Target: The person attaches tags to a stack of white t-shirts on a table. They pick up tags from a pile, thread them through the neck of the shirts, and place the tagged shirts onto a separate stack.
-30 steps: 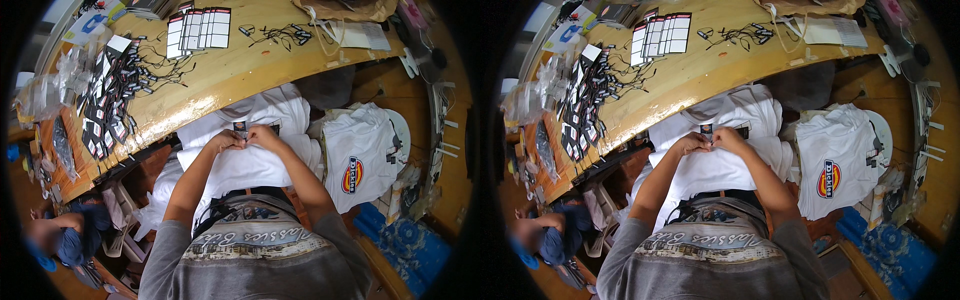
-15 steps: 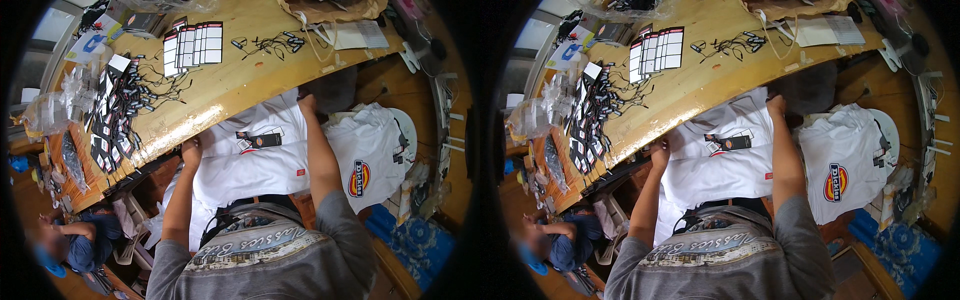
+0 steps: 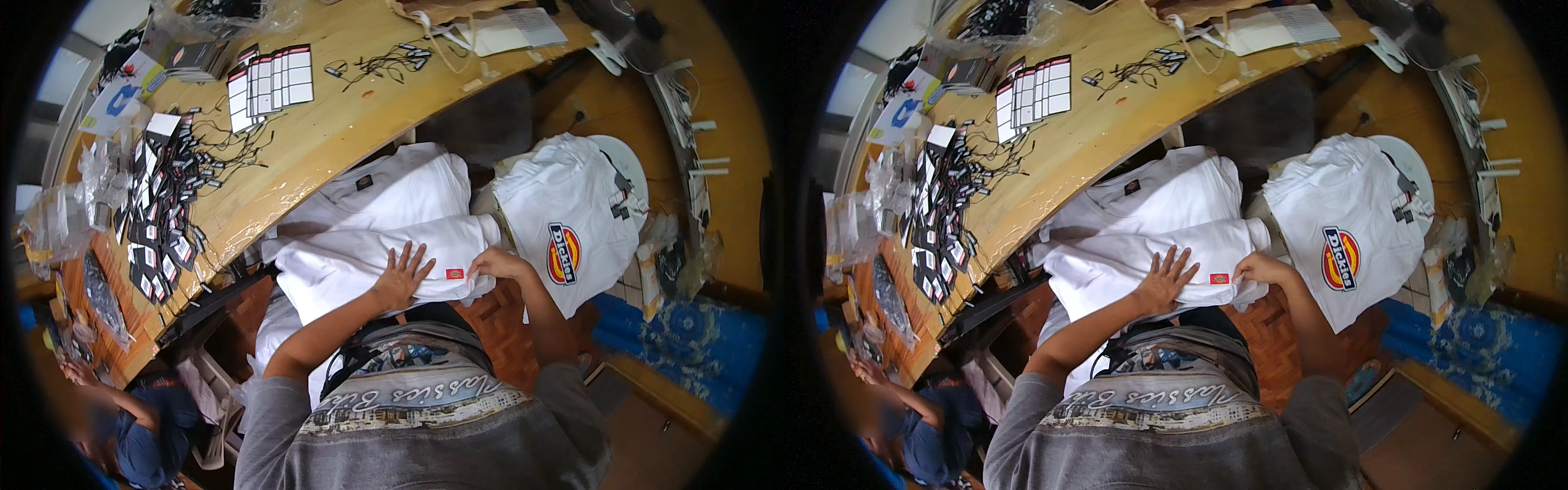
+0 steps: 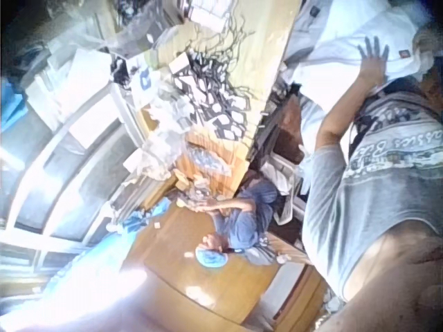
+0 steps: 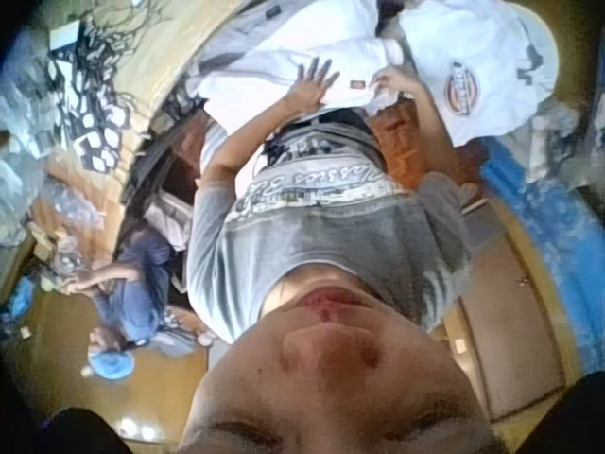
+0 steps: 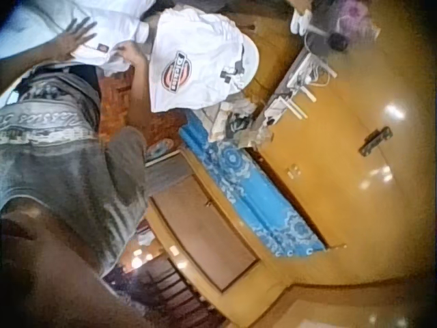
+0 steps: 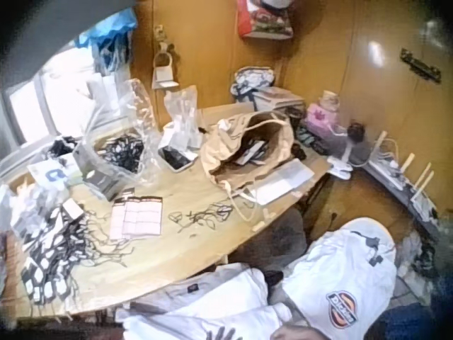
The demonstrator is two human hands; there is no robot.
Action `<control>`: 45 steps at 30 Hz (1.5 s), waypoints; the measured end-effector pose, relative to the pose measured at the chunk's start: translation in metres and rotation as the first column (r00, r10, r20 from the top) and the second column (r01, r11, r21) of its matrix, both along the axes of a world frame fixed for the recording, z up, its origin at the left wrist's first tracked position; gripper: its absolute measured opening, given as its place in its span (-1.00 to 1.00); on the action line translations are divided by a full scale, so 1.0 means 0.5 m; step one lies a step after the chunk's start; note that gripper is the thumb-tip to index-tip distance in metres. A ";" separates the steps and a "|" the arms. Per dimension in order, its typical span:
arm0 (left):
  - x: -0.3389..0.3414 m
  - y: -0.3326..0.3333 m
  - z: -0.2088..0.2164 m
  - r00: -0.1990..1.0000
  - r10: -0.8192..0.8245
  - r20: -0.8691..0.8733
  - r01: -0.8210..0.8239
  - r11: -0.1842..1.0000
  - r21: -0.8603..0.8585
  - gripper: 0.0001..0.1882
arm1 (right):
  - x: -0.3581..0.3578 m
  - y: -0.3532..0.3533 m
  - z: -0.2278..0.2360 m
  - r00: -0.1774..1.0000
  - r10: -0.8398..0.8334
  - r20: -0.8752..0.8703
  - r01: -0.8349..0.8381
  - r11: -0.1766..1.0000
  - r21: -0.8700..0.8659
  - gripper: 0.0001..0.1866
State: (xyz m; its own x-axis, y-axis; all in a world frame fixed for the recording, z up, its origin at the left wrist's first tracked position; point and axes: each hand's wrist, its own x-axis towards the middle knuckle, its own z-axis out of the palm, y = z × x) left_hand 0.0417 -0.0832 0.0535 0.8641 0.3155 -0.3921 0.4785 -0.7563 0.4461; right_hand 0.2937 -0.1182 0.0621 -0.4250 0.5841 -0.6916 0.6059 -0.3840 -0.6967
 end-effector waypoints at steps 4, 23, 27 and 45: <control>0.039 -0.053 0.012 0.986 0.142 0.087 -0.144 0.989 0.017 -0.13 | -0.015 0.008 0.012 0.995 -0.094 0.018 0.092 0.991 0.092 -0.65; 0.235 -0.186 -0.123 0.946 0.311 0.088 -0.314 0.820 0.479 -0.20 | 0.012 0.150 -0.129 0.980 0.017 0.199 -0.039 0.994 0.106 -0.37; 0.196 -0.167 -0.139 0.928 0.248 0.279 -0.340 0.869 0.359 -0.45 | 0.062 0.156 -0.146 0.996 -0.082 0.024 0.086 0.957 -0.278 -0.28; 0.105 0.119 0.054 0.609 0.735 0.300 -0.543 0.661 -0.518 -0.62 | 0.143 -0.204 -0.349 0.296 -0.815 -0.499 0.430 0.580 -0.692 -0.11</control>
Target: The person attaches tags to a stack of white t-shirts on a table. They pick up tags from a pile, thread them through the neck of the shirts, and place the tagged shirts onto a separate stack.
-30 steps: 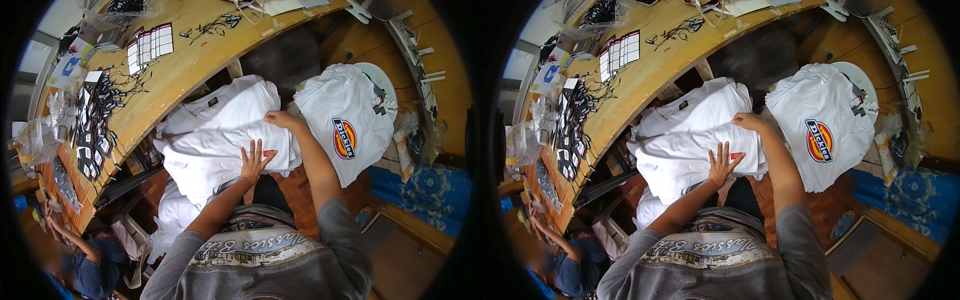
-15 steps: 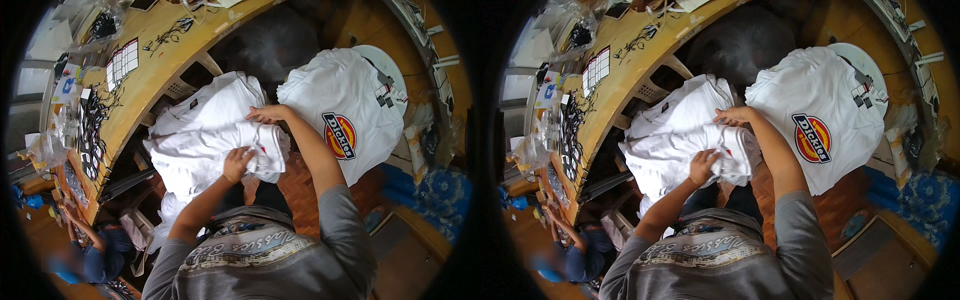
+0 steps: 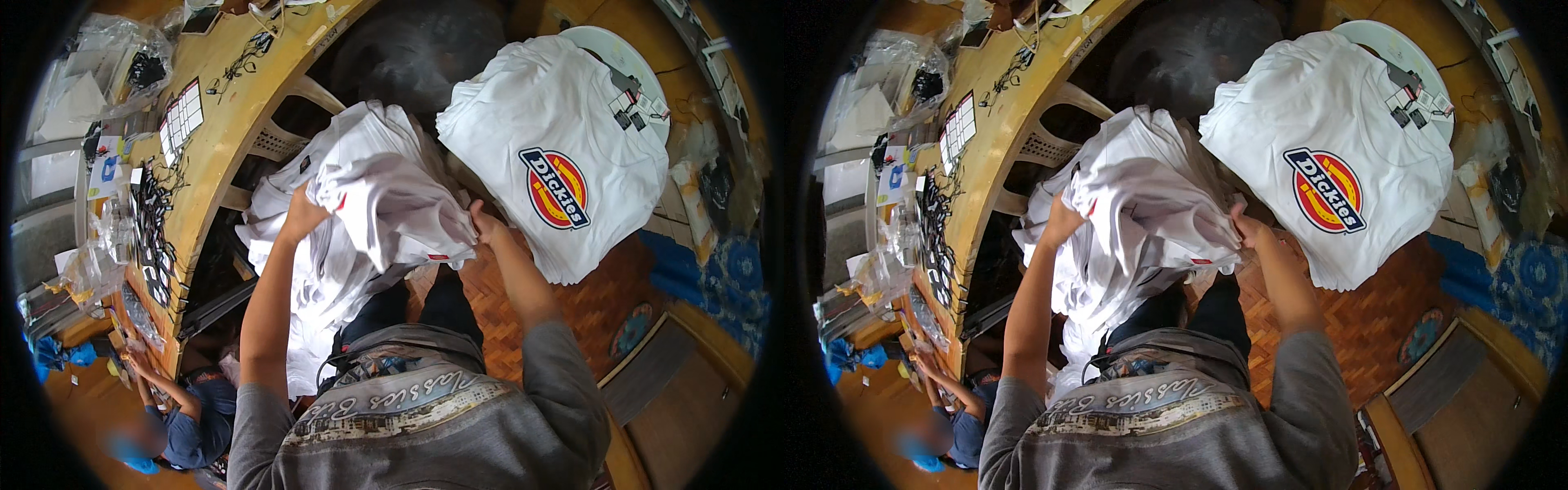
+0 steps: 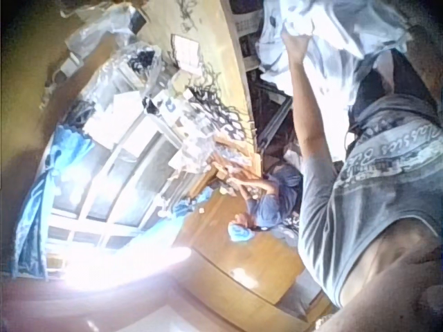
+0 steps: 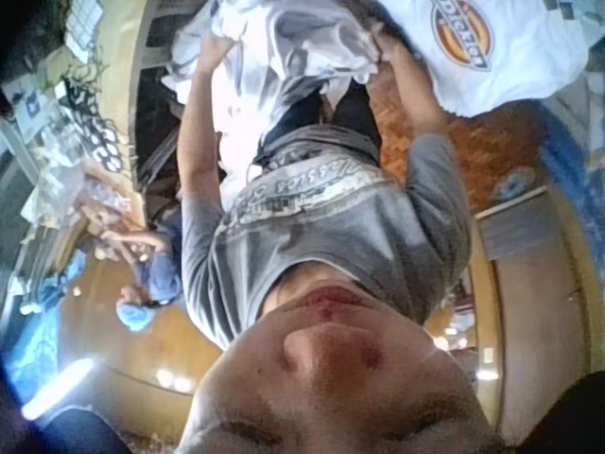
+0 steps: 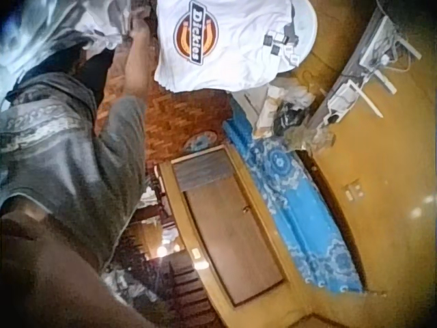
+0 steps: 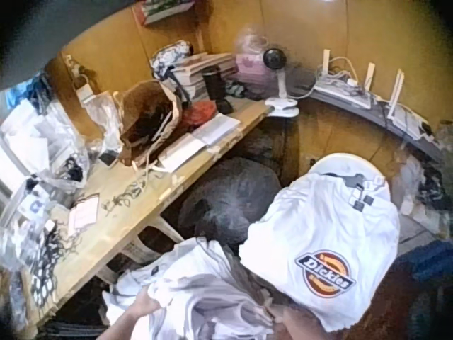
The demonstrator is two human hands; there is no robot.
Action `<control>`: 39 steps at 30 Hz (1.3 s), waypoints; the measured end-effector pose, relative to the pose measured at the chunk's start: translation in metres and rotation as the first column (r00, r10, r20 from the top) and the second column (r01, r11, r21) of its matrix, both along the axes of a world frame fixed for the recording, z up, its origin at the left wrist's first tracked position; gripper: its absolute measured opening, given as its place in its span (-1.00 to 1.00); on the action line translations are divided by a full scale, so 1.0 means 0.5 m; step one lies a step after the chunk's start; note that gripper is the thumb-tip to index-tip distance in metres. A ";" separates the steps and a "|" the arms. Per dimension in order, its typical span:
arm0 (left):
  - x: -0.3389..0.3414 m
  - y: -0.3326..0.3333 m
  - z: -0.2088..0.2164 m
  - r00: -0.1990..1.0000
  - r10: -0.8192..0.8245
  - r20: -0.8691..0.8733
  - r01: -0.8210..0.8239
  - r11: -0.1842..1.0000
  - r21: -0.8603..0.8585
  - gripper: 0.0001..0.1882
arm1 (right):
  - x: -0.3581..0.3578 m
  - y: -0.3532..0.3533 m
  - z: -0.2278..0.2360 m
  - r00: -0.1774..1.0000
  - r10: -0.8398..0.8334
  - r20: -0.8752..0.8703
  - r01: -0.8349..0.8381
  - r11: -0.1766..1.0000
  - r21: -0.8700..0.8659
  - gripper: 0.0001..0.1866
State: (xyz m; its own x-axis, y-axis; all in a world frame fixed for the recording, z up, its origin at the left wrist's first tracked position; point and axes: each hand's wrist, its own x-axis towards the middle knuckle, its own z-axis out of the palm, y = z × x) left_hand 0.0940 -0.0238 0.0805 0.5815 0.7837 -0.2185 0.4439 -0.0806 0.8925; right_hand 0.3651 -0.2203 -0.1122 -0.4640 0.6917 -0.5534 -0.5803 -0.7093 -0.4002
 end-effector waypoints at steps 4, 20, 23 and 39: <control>0.020 0.048 -0.028 1.000 -0.007 0.030 0.010 0.995 -0.096 -0.59 | -0.044 -0.074 0.017 0.926 -0.360 -0.115 0.367 0.929 0.044 -0.04; 0.068 0.001 -0.028 0.942 -0.244 -0.233 0.283 0.947 0.153 -0.46 | -0.046 0.069 0.117 0.879 -0.083 0.470 0.121 0.991 -0.051 -0.62; 0.059 -0.034 -0.020 0.955 -0.242 -0.172 0.273 0.943 0.190 -0.50 | -0.084 0.093 0.143 0.958 -0.102 0.267 0.150 0.975 -0.165 -0.62; -0.097 0.031 0.020 0.984 0.173 0.029 -0.173 0.927 0.333 -0.39 | -0.243 0.138 0.506 0.874 -0.478 -0.088 0.460 0.873 -0.163 -0.66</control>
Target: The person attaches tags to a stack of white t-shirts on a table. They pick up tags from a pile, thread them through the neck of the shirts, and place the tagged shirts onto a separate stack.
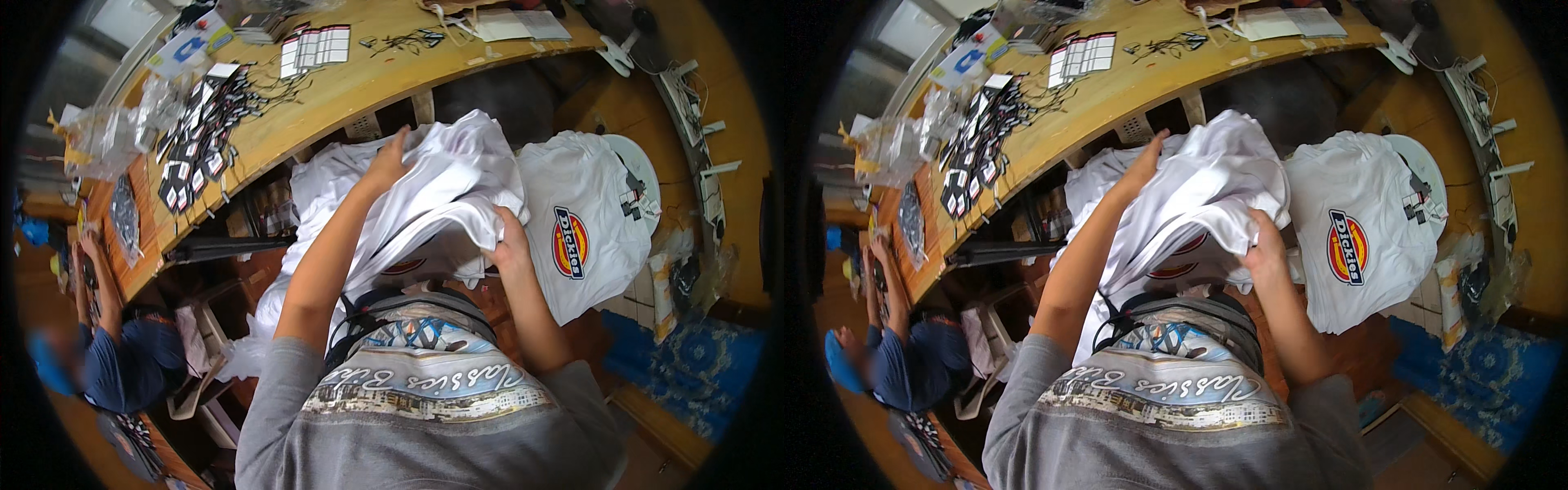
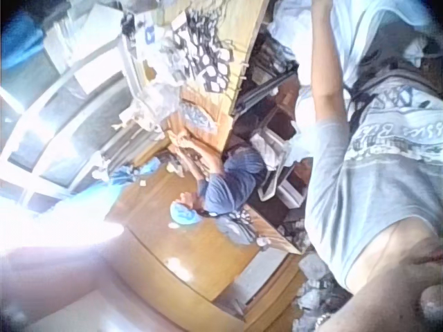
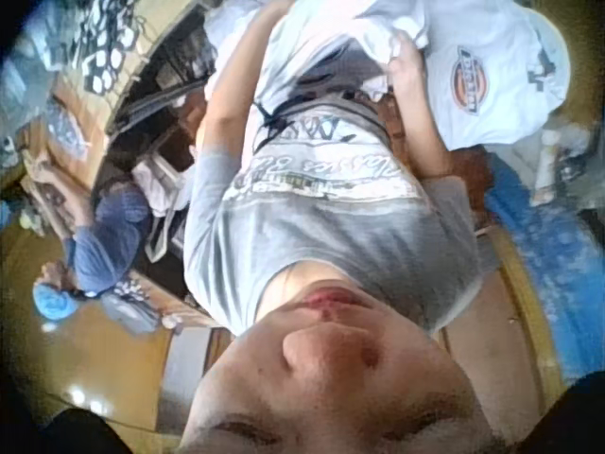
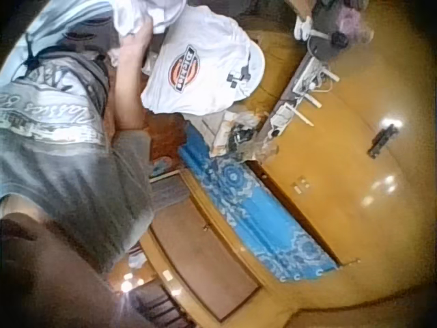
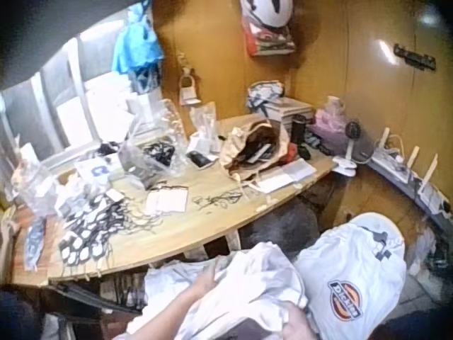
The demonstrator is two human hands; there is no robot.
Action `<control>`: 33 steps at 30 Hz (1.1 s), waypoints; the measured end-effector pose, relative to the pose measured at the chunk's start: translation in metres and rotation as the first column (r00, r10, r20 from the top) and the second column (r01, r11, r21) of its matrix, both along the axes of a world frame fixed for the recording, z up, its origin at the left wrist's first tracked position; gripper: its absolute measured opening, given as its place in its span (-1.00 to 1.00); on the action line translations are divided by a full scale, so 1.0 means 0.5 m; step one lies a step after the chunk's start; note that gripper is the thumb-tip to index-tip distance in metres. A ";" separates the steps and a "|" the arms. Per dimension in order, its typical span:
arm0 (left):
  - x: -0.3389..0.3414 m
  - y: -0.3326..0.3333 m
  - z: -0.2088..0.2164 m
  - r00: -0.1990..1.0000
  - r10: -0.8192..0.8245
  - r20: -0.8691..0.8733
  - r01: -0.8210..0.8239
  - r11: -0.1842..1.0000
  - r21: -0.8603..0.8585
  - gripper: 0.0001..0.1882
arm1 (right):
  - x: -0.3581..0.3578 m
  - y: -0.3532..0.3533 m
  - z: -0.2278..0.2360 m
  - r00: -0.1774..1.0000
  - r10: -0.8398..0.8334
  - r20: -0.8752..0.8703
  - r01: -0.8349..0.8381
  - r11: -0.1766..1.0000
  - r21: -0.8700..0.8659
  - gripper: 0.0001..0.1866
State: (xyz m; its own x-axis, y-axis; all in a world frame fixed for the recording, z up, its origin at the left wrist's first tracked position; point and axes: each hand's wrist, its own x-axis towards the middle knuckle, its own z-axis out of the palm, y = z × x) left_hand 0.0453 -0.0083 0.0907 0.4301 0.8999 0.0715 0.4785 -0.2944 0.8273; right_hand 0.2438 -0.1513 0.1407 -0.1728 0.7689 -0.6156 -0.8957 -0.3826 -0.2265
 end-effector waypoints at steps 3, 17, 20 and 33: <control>-0.025 -0.080 0.087 0.974 0.211 0.087 -0.226 0.942 0.248 -0.63 | 0.014 -0.021 -0.123 0.994 -0.007 0.110 0.025 0.987 -0.158 -0.68; -0.180 -0.347 0.059 0.862 0.502 -0.072 -0.426 0.793 0.436 -0.53 | -0.065 0.008 0.326 0.975 -0.079 0.206 0.044 0.985 0.166 -0.69; -0.220 -0.337 0.024 0.811 0.580 -0.075 -0.519 0.774 0.363 -0.66 | -0.022 -0.041 0.393 0.957 -0.193 0.218 0.144 0.965 0.221 -0.68; 0.116 -0.078 0.530 0.995 0.060 -0.074 0.048 0.349 0.936 -0.69 | 0.403 -0.355 0.427 0.390 -0.870 0.301 0.474 0.470 0.745 -0.74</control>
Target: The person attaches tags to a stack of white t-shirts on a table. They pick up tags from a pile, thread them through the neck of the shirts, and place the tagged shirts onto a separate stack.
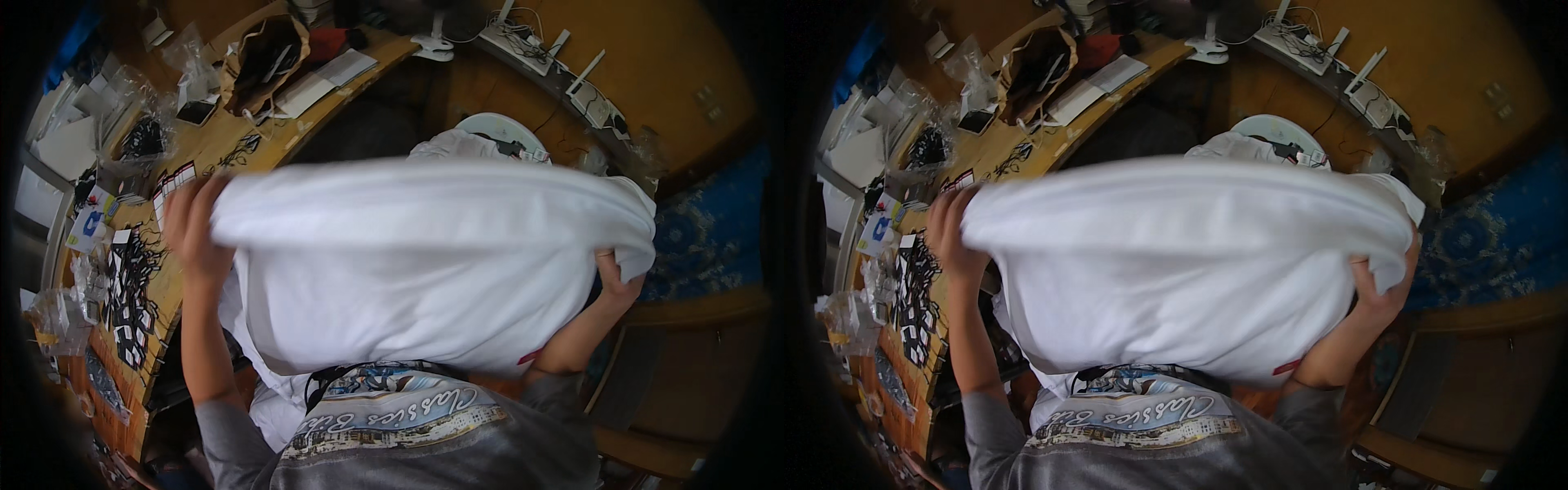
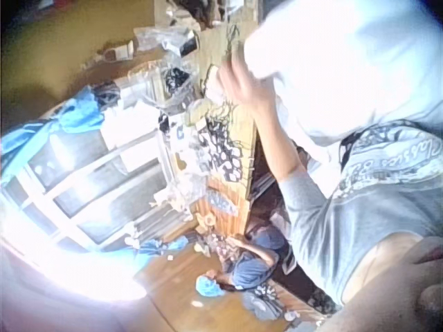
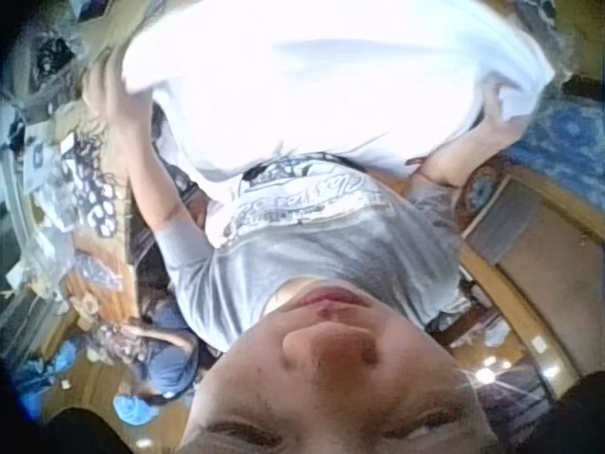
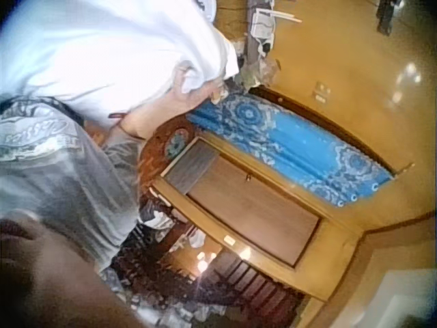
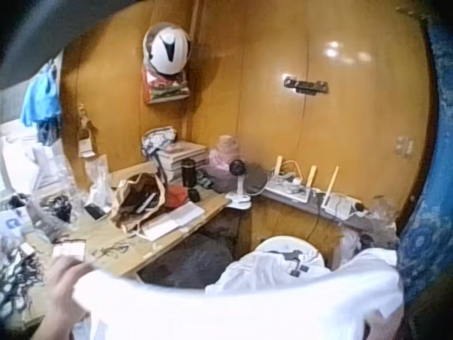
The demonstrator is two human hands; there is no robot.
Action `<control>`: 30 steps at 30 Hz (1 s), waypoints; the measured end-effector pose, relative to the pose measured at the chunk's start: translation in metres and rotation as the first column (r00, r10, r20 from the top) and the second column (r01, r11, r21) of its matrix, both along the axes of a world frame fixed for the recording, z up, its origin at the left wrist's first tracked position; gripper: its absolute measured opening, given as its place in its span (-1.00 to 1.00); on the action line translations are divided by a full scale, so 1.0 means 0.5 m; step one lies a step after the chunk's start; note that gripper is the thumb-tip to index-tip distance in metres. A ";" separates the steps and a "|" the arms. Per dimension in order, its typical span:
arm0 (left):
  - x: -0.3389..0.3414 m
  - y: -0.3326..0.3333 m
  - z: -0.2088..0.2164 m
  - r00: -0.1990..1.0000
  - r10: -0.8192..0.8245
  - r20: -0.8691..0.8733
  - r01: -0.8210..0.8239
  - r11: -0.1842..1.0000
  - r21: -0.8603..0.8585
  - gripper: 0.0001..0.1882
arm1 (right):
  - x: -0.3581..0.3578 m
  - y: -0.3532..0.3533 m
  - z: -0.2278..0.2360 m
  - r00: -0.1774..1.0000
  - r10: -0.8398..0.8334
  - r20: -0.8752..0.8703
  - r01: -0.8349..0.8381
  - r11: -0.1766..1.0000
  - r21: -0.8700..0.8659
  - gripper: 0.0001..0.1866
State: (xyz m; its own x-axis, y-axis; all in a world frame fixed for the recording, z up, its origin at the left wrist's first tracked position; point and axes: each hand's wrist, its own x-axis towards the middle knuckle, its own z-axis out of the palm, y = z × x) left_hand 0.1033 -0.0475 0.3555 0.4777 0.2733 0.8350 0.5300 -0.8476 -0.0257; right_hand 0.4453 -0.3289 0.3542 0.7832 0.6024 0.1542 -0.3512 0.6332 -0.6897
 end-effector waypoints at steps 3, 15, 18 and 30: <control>0.190 0.056 0.024 0.970 -0.230 -0.084 0.237 0.968 0.085 -0.65 | 0.137 -0.089 0.019 0.959 -0.039 -0.281 0.080 0.987 0.137 -0.78; 0.576 0.060 -0.053 0.903 -0.427 -0.046 0.427 0.885 0.187 -0.80 | 0.265 -0.280 -0.127 0.824 -0.563 0.064 0.543 0.754 -0.370 -0.58; 0.576 0.053 -0.230 0.885 -0.437 -0.159 0.439 0.898 -0.020 -0.80 | 0.215 -0.302 -0.351 0.857 -0.512 0.052 0.421 0.639 -0.644 -0.57; 0.373 0.001 -0.637 0.779 -0.273 -0.565 -0.089 0.843 -0.530 -0.52 | 0.118 -0.275 -0.810 0.767 -0.282 -0.576 -0.237 0.710 -0.663 -0.51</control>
State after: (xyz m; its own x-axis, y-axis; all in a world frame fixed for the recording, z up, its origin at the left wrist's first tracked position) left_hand 0.2896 -0.0468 0.0370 0.8662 0.4866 0.1136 0.4721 -0.8714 0.1334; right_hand 0.5043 -0.4666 -0.0506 0.5504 0.3064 -0.7766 -0.8303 0.1039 -0.5475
